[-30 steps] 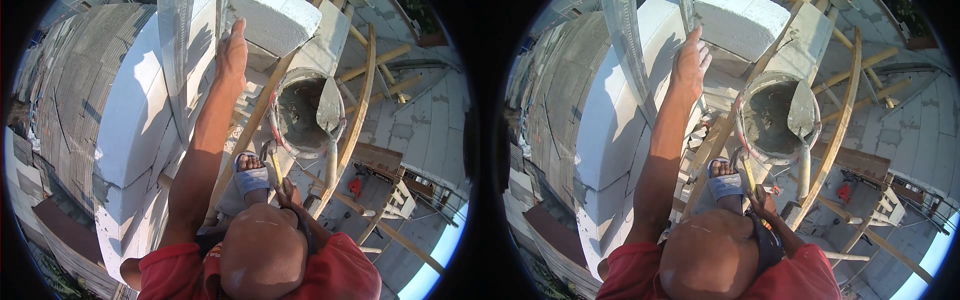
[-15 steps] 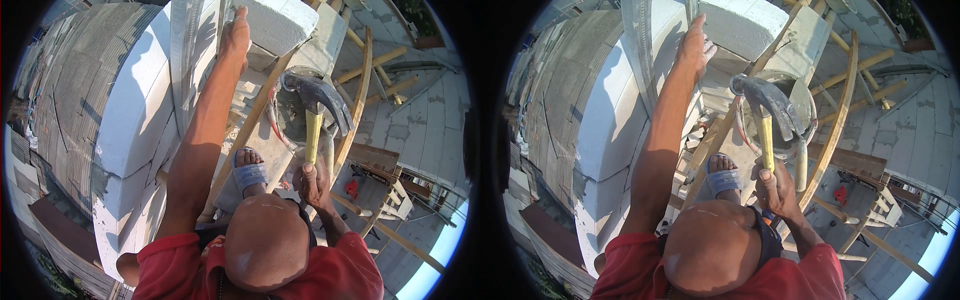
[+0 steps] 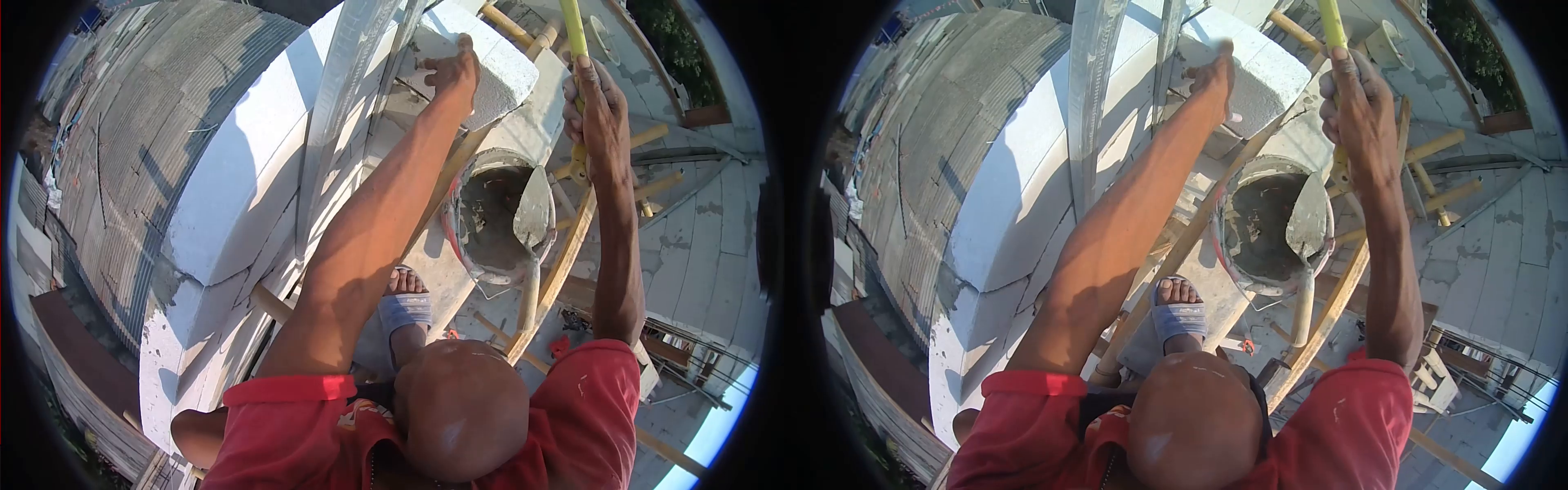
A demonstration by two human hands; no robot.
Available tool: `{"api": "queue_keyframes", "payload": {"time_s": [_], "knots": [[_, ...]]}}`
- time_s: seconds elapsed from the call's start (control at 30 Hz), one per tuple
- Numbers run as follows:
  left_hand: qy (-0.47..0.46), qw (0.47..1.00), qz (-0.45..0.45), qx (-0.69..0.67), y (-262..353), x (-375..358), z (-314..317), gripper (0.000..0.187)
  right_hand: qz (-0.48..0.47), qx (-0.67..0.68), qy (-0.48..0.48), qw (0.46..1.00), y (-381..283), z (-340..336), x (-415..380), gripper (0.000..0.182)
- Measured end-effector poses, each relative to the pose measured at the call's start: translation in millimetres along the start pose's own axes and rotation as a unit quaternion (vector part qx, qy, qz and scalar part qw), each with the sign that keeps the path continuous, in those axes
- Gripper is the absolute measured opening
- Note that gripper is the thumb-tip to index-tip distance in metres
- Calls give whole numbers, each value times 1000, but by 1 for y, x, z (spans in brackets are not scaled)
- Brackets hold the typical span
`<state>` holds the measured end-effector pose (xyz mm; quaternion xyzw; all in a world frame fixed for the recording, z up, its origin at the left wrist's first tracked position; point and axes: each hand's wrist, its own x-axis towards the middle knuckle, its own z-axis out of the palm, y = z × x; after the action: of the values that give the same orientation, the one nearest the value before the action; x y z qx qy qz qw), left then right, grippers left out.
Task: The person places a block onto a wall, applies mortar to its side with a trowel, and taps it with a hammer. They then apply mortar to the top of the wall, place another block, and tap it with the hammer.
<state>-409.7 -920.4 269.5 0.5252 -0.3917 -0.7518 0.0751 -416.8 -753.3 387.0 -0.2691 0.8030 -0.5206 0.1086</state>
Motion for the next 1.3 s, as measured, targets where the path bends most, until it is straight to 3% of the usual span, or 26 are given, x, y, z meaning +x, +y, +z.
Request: {"api": "queue_keyframes", "payload": {"time_s": [0.03, 0.1, 0.13, 0.2, 0.23, 0.3, 0.43, 0.5, 0.53, 0.6, 0.67, 0.7, 0.77, 0.87, 0.97, 1.07, 1.2, 1.3], "knots": [[-17, 999, -20, -25, 3, -2, -2, 115, -17, 15, 1, 1000, 2, 7, 12, 42], [-42, 994, 75, 66, -4, 25, 8, 109, -56, -51, -3, 997, 10, 27, 29, 40], [-47, 994, 84, 48, -9, 37, 14, 107, -74, -85, -4, 994, 17, 34, 37, 40], [-48, 996, 63, -52, -5, 20, 10, 105, 27, -108, -146, 983, 32, 45, 50, 38], [-44, 990, 32, -133, -3, 8, 8, 104, 0, -172, -152, 973, 38, 49, 55, 35], [-43, 989, 35, -136, -3, 20, 13, 102, 21, -125, -151, 980, 34, 49, 56, 36], [-35, 994, 54, -86, -11, 42, 23, 79, 24, -78, -104, 991, 35, 45, 56, 37], [-28, 996, 69, -53, -12, 46, 24, 70, -138, -148, -44, 978, 59, 56, 65, 38], [-31, 996, 68, -50, -11, 42, 24, 69, -125, -170, -59, 976, 66, 52, 68, 40], [-39, 996, 59, -60, -7, 31, 21, 69, -101, -216, -91, 967, 56, 52, 63, 43], [-52, 994, 98, -4, -5, 36, 19, 69, 32, -182, -156, 970, 38, 46, 65, 44], [-62, 986, 138, 67, -12, 46, 19, 69, 4, -163, -143, 976, 41, 47, 63, 46], [-62, 984, 151, 74, -16, 66, 26, 70, -62, -151, -96, 982, 42, 48, 62, 44], [-53, 994, 75, -54, -11, 32, 19, 73, -130, -194, -80, 969, 57, 53, 62, 43], [-69, 993, 65, -69, -1, 23, 12, 75, 18, -158, -149, 976, 44, 48, 63, 42], [-57, 995, 59, -65, -4, 27, 14, 76, -65, -117, -79, 988, 57, 55, 52, 40], [-37, 996, 52, -69, -2, 25, 18, 76, 41, -151, -177, 972, 45, 45, 68, 44], [-31, 996, 44, -69, -3, 22, 15, 77, 18, -35, -113, 993, 34, 39, 42, 43]]}}
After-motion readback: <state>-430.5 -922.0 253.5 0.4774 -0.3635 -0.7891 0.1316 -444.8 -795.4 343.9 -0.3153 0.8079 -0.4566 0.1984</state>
